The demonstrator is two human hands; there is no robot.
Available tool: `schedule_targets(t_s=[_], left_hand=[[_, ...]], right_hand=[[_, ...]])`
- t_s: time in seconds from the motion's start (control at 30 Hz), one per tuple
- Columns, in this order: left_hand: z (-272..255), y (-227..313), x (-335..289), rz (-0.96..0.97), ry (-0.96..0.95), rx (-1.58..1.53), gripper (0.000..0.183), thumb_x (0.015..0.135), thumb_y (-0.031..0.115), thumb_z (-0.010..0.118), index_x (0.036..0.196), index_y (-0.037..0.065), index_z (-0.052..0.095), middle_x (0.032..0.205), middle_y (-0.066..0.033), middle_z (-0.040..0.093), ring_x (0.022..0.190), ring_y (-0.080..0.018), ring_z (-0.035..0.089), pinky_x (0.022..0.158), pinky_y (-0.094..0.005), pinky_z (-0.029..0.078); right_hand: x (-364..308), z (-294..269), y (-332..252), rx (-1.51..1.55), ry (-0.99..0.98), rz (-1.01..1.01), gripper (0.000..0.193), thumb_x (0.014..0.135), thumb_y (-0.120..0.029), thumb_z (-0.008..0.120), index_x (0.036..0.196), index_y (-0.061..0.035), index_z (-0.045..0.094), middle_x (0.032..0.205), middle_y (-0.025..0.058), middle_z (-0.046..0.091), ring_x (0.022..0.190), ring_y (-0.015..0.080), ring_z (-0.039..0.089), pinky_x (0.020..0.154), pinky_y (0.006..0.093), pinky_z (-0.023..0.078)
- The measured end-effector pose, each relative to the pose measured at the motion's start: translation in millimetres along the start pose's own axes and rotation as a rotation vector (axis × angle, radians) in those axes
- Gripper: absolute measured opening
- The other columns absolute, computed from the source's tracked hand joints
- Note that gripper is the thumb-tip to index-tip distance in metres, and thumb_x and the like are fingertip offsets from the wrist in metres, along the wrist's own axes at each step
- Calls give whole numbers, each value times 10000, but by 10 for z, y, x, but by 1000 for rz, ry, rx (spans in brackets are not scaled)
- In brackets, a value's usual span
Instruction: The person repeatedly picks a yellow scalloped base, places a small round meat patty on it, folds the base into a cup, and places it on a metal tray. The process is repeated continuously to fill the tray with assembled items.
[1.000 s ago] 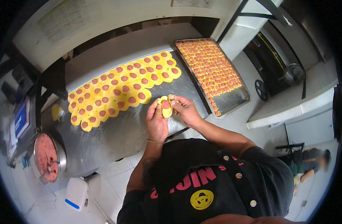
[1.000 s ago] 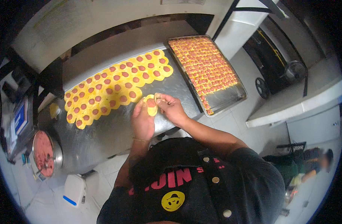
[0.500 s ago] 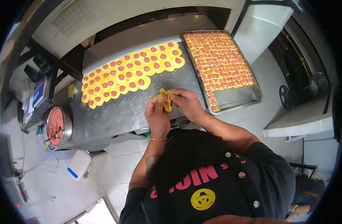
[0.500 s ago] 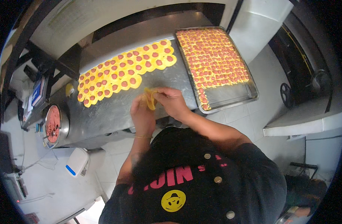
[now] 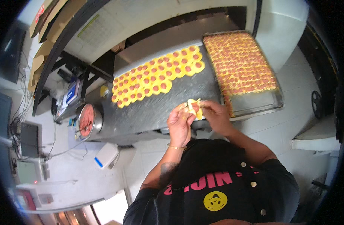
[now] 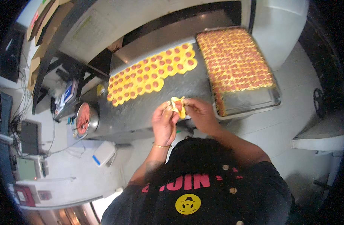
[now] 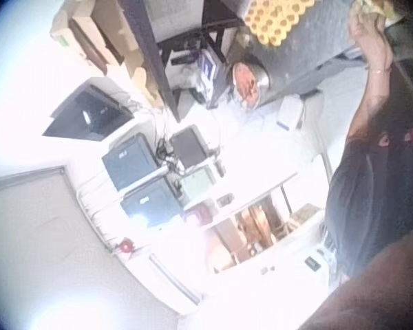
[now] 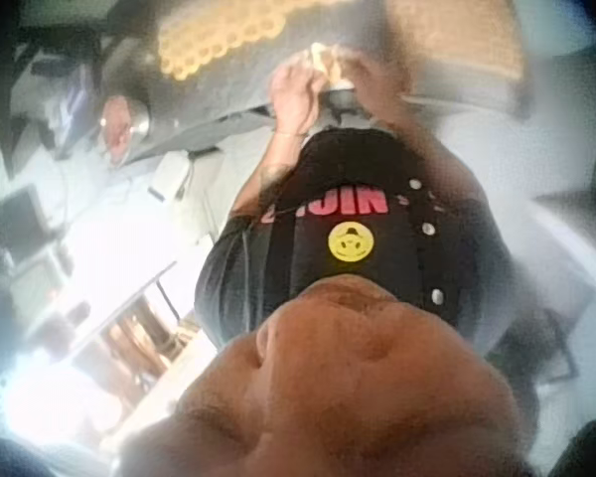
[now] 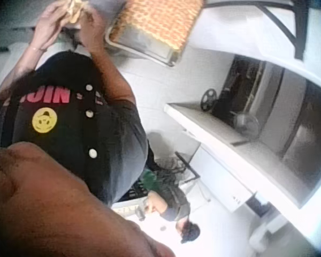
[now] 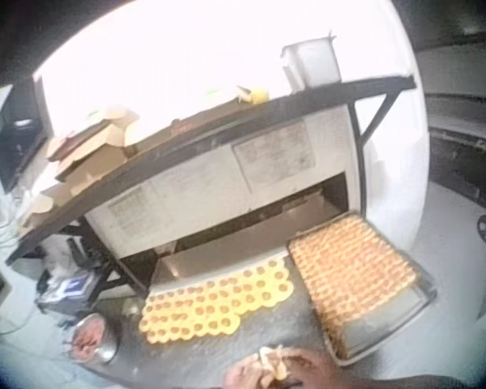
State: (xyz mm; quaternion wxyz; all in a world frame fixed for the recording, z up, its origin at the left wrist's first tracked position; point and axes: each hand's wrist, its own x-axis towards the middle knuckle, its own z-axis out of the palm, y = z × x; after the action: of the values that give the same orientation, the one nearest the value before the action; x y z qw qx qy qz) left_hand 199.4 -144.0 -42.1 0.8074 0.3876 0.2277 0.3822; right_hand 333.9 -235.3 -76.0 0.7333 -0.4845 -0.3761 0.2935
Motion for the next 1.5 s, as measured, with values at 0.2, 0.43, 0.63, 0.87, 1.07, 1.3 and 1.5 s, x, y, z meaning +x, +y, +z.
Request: schedule_targets(t_s=[0.2,0.43,0.63,0.87,1.07,1.3,1.5], left_hand=[[43,-75,-71,-51,-26,-17,207,970,-8,674,1177,0,667,1177,-128,702,995,-177,698,843,-249,597],[141,185,92,78,-223,-29,103,997,8,633,1088,48,656,1230,-105,668,1147,-232,650,1017,-397,541],[199,313,243,106,-204,-162,157,985,-26,631,1135,23,625,1176,-136,687,1091,-226,694,950,-356,606],[-14,269,176,127,-249,-53,101,995,-4,646,1092,26,648,1245,-149,682,1090,-218,678,907,-350,560],[-4,289,276,249,-169,-103,113,1003,35,638,1110,17,604,1211,-146,669,1099,-246,671,951,-391,572],[-68,223,336,298,-158,-107,79,1015,2,609,1094,14,613,1193,-156,679,1084,-247,685,950,-380,576],[-6,220,407,231,-188,-150,43,1022,26,613,1049,1,635,1101,-157,698,1024,-239,693,949,-382,567]], right_hand=[[-27,-40,-169,35,-5,-10,143,990,-30,641,1078,66,700,1002,64,681,915,108,663,781,268,543],[307,146,-437,204,36,204,216,982,-156,621,1020,27,728,867,10,690,800,71,613,709,267,506],[305,88,-687,-263,-44,-224,157,940,-122,715,1026,7,691,847,84,702,774,112,677,710,302,550],[449,129,-838,-592,-232,-276,160,914,-145,731,896,-4,658,771,132,632,642,190,622,583,348,472],[543,361,-756,-499,-77,-64,141,907,-116,714,856,-11,634,752,123,598,629,210,590,570,356,454],[426,431,-686,-639,-86,-425,140,861,-98,751,957,-20,686,785,102,625,673,220,625,606,342,501],[397,307,-638,-697,-6,-357,398,816,-191,819,1149,-31,671,869,113,650,791,275,657,733,389,534]])
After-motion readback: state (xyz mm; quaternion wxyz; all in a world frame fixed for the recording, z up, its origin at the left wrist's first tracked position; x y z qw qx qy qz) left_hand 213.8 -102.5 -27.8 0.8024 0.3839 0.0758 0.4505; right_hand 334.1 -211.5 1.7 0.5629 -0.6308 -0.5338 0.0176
